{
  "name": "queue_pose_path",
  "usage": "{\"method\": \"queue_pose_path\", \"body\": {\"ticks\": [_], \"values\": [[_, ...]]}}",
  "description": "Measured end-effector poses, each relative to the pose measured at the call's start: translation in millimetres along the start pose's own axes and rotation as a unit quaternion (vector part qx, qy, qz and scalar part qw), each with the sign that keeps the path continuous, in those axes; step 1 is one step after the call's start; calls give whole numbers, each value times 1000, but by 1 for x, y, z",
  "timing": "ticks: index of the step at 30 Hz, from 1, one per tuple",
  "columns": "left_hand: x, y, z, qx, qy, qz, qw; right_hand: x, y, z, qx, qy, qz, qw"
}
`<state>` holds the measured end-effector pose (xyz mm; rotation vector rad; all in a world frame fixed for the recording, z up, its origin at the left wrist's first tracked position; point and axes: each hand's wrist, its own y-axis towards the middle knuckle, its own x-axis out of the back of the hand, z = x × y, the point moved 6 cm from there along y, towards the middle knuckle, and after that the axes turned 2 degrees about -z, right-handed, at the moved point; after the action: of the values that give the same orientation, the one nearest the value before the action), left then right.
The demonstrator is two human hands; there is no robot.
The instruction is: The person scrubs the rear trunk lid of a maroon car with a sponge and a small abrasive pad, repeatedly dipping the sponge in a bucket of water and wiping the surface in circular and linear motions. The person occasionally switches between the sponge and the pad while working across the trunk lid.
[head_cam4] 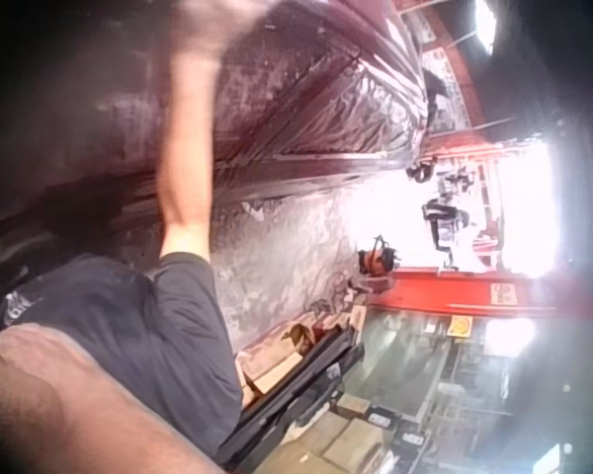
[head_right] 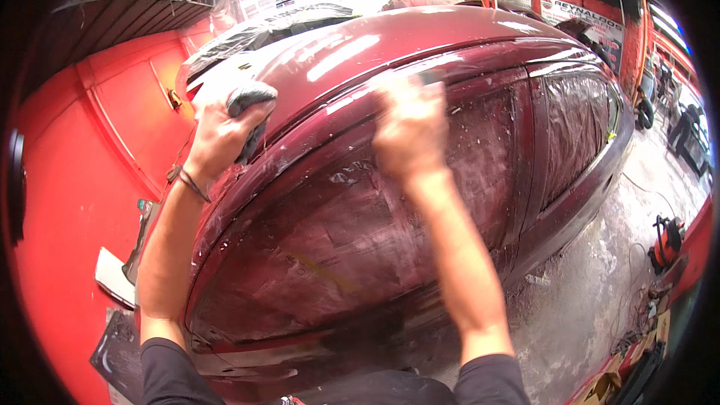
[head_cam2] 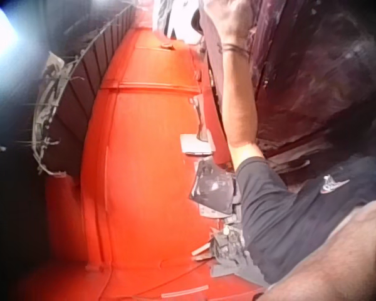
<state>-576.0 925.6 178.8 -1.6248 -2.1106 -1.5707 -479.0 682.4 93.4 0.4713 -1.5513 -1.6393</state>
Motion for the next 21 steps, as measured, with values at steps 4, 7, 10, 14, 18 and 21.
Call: {"method": "queue_pose_path", "body": {"ticks": [4,7,10,14,18,21], "values": [[21,-55,17,45,-45,-51,997,-48,-59,141,119,156,24,980],[68,-129,23,42,69,-140,987,-15,-22,69,182,73,23,980],[116,-213,58,135,47,-232,962,20,27,-82,68,17,-9,997],[155,-270,108,204,-12,-330,922,6,19,-51,33,-26,-21,999],[152,-277,147,173,-19,-368,913,-51,-43,158,154,123,72,978],[133,-296,151,185,58,-359,913,-42,-29,142,205,146,141,958]]}}
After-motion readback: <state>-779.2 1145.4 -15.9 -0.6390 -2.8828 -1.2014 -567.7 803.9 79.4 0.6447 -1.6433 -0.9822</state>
